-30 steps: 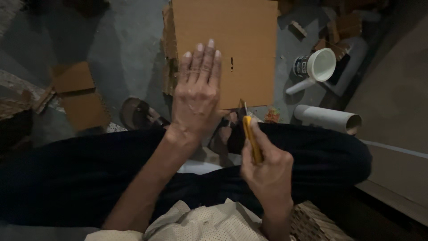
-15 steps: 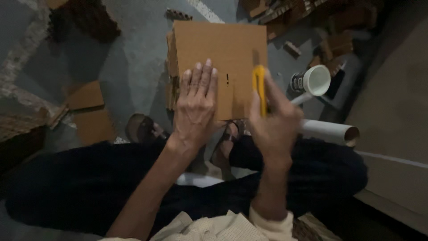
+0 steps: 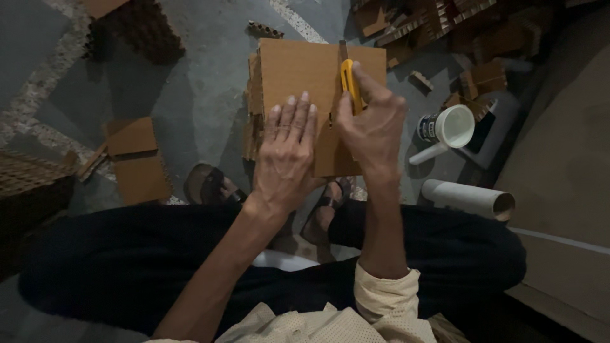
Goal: The person sits on the floor and uses a yellow utility knife to cut a stack of cardboard sheets into smaller rectangular pieces. The cut pieces are separated and placed aside as the task continues.
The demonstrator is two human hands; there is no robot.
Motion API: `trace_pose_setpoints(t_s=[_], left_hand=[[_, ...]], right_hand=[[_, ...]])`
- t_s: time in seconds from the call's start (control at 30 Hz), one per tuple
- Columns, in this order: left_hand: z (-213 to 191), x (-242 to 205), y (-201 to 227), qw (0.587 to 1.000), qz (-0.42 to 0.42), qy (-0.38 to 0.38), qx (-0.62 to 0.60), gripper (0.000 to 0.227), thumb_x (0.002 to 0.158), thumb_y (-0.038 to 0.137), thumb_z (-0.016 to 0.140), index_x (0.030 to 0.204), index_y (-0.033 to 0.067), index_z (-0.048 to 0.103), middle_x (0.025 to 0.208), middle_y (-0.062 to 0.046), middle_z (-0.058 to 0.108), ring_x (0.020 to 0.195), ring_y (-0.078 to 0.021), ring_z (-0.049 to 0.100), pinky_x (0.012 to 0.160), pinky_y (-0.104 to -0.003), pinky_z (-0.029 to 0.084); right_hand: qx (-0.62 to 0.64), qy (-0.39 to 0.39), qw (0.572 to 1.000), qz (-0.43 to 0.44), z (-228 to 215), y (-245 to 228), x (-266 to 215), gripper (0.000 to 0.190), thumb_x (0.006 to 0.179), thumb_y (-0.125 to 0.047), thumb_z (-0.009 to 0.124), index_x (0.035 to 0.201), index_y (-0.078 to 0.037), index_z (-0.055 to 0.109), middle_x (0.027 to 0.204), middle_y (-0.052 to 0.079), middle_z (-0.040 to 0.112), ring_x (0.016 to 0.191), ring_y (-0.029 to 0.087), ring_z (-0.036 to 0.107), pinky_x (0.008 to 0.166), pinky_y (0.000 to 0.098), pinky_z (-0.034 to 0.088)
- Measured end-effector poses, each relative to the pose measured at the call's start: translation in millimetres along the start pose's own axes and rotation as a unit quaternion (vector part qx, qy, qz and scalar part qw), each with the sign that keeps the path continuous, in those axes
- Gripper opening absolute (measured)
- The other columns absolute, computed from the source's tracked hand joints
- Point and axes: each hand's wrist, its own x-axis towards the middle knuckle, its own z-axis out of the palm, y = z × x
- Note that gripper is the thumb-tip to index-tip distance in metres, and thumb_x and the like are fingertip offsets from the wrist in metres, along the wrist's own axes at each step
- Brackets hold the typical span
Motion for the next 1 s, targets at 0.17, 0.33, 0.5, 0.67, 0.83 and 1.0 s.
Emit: trace_pose_setpoints(t_s=[0.17,0.33,0.5,0.67,0.83,1.0], left_hand=[[-5,3,1,0.999,0.002,0.004,-0.037,0.111,0.077,0.064,0.077,0.148,-0.0136,0.041,0.157,-0.031,0.038,0.149,-0.0416,0.034,0.125,-0.052,0.019],[-3,-1,-1,1.0,0.008,-0.005,0.0,0.11,0.075,0.059,0.079,0.149,-0.0131,0.042,0.159,-0.03,0.038,0.15,-0.0406,0.034,0.126,-0.051,0.02],[5,-4,-1,0.992,0.016,0.02,0.123,0.095,0.085,0.05,0.077,0.154,-0.0052,0.041,0.164,-0.023,0.037,0.154,-0.0335,0.033,0.131,-0.046,0.017],[13,-6,-1,0.999,0.007,0.041,-0.007,0.089,0.093,0.047,0.073,0.152,-0.0131,0.042,0.162,-0.029,0.037,0.152,-0.0399,0.033,0.129,-0.049,0.017],[11,-4,-1,0.989,0.013,0.023,0.143,0.084,0.094,0.042,0.075,0.155,-0.0055,0.043,0.165,-0.022,0.036,0.157,-0.0336,0.031,0.132,-0.047,0.018],[9,-4,1,0.999,0.006,0.032,-0.035,0.105,0.086,0.061,0.075,0.15,-0.0158,0.042,0.159,-0.032,0.036,0.15,-0.043,0.032,0.126,-0.053,0.021]], right_hand=[[-0.022,-0.017,0.999,-0.022,-12,-6,11,0.048,0.087,-0.005,0.066,0.134,0.003,0.065,0.118,0.029,0.072,0.103,0.036,0.075,0.085,0.0401,0.063],[-0.104,-0.126,0.986,0.045,-23,-12,32,0.04,0.09,-0.012,0.063,0.129,-0.003,0.07,0.107,0.023,0.076,0.081,0.03,0.078,0.079,0.0386,0.064],[-0.173,-0.108,0.979,-0.005,-30,-12,6,0.042,0.091,-0.017,0.073,0.132,-0.008,0.071,0.116,0.02,0.063,0.113,0.036,0.057,0.094,0.0465,0.052],[-0.12,-0.044,0.982,-0.14,-48,-14,-76,0.039,0.095,-0.009,0.072,0.133,0.001,0.067,0.111,0.021,0.069,0.098,0.035,0.069,0.091,0.0448,0.058],[-0.072,-0.137,0.988,0.027,-64,-38,-115,0.044,0.084,-0.005,0.071,0.127,0.006,0.069,0.069,0.028,0.068,0.057,0.036,0.072,0.058,0.0452,0.058],[-0.043,-0.122,0.988,0.081,-59,-44,-140,0.044,0.09,-0.003,0.067,0.133,0.006,0.062,0.081,0.026,0.073,0.061,0.028,0.076,0.054,0.0363,0.06]])
